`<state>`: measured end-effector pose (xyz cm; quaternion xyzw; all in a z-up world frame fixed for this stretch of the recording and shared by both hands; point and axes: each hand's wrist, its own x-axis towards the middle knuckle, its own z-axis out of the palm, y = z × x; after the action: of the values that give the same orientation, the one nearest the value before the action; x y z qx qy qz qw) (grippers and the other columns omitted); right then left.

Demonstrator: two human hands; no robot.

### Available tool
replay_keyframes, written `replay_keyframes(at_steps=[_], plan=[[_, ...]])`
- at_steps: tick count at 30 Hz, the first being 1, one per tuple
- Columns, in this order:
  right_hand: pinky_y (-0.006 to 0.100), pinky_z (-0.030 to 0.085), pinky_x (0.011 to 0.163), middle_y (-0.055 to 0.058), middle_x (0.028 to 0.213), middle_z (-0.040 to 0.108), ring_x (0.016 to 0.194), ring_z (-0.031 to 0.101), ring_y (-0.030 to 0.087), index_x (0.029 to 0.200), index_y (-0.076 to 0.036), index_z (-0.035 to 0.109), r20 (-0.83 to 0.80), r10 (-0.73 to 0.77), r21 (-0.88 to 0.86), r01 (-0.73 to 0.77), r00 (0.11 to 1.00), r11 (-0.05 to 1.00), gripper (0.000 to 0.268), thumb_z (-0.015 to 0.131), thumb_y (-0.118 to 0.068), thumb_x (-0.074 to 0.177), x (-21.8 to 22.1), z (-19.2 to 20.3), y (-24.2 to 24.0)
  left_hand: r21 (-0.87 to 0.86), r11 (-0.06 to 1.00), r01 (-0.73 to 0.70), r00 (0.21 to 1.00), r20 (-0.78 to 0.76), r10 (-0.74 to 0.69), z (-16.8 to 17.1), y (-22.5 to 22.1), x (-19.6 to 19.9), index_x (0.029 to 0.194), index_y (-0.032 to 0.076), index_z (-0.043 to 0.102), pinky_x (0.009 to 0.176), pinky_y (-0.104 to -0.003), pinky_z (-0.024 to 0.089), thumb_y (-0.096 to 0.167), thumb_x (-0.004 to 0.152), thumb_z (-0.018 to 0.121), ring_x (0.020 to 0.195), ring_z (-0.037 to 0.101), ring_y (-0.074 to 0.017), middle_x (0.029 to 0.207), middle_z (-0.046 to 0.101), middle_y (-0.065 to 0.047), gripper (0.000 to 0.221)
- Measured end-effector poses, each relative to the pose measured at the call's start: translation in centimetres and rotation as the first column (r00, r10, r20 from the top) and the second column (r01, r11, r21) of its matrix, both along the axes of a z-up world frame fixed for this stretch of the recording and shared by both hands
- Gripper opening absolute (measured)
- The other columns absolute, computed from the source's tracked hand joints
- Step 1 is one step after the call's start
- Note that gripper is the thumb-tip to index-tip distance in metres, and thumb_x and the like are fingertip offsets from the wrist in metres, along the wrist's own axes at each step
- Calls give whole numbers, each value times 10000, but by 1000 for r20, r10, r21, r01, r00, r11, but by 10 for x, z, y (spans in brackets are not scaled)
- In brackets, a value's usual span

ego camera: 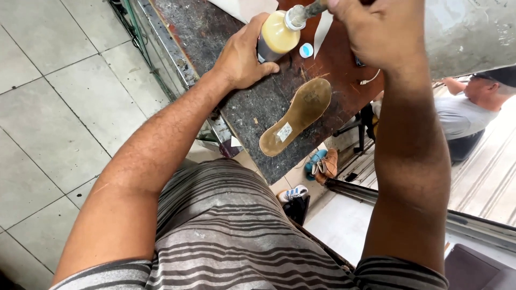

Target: Applying adhesive to shoe soles using a squeeze bottle and a brush at a repair workbench.

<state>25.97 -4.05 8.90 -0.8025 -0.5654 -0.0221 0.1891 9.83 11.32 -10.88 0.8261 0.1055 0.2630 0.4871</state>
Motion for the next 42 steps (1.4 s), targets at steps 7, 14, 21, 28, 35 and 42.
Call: replay_keyframes(at_steps=[7, 14, 21, 28, 35, 42], plan=[[320, 439, 735, -58, 920, 549, 863, 500, 92, 942, -117, 598, -76, -28, -44, 25, 997, 999, 304, 833, -146, 1132, -12, -9, 15, -4, 1000, 28, 1000, -8, -28, -7, 3, 2, 1476, 174, 314, 830, -543, 502, 251, 811, 998, 1150, 611, -410, 1339, 590, -204, 958], [333, 701, 780, 97, 993, 667, 881, 706, 204, 1093, 19, 670, -414, 112, 378, 59, 903, 924, 80, 683, 86, 1134, -19, 14, -2, -7, 1000, 23, 999, 29, -23, -5, 5, 3, 1452, 126, 351, 833, -524, 507, 248, 786, 993, 1143, 608, -391, 1325, 610, -192, 933], [458, 683, 722, 263, 1050, 686, 883, 715, 369, 1219, -29, 529, -718, 366, 645, 369, 592, 669, 120, 584, -21, 1112, 1, -44, -25, -11, 999, 36, 999, 31, -35, -5, 5, 3, 1436, 140, 370, 828, -530, 505, 244, 812, 970, 1148, 603, -387, 1315, 609, -175, 872], [272, 531, 485, 70, 737, 580, 562, 599, 132, 879, -125, 484, -778, 571, 611, 523, 262, 594, 246, 584, -272, 1049, 5, -111, -60, 44, 998, 45, 994, 95, -49, -10, 4, -2, 1527, 72, 352, 1116, -505, 460, 233, 724, 1098, 1365, 559, -407, 1502, 560, -176, 1107], [366, 503, 1294, 71, 1401, 738, 1361, 673, 175, 1454, -125, 722, -553, 819, 814, 312, 155, 491, 565, 390, -456, 1140, 78, -100, -261, 255, 966, -37, 999, 27, 32, 54, -49, -81, 1350, -45, 460, 943, -511, 458, 150, 892, 919, 1128, 549, -403, 1258, 567, -252, 677], [324, 639, 698, 180, 1101, 713, 798, 710, 226, 1114, -35, 664, -681, 513, 729, 413, 523, 546, 177, 772, -122, 1005, 7, -132, -207, 441, 884, 155, 934, -357, 14, 44, -155, -3, 1344, 53, 632, 928, -607, 565, 574, 842, 882, 1167, 554, -418, 1396, 499, -276, 766]])
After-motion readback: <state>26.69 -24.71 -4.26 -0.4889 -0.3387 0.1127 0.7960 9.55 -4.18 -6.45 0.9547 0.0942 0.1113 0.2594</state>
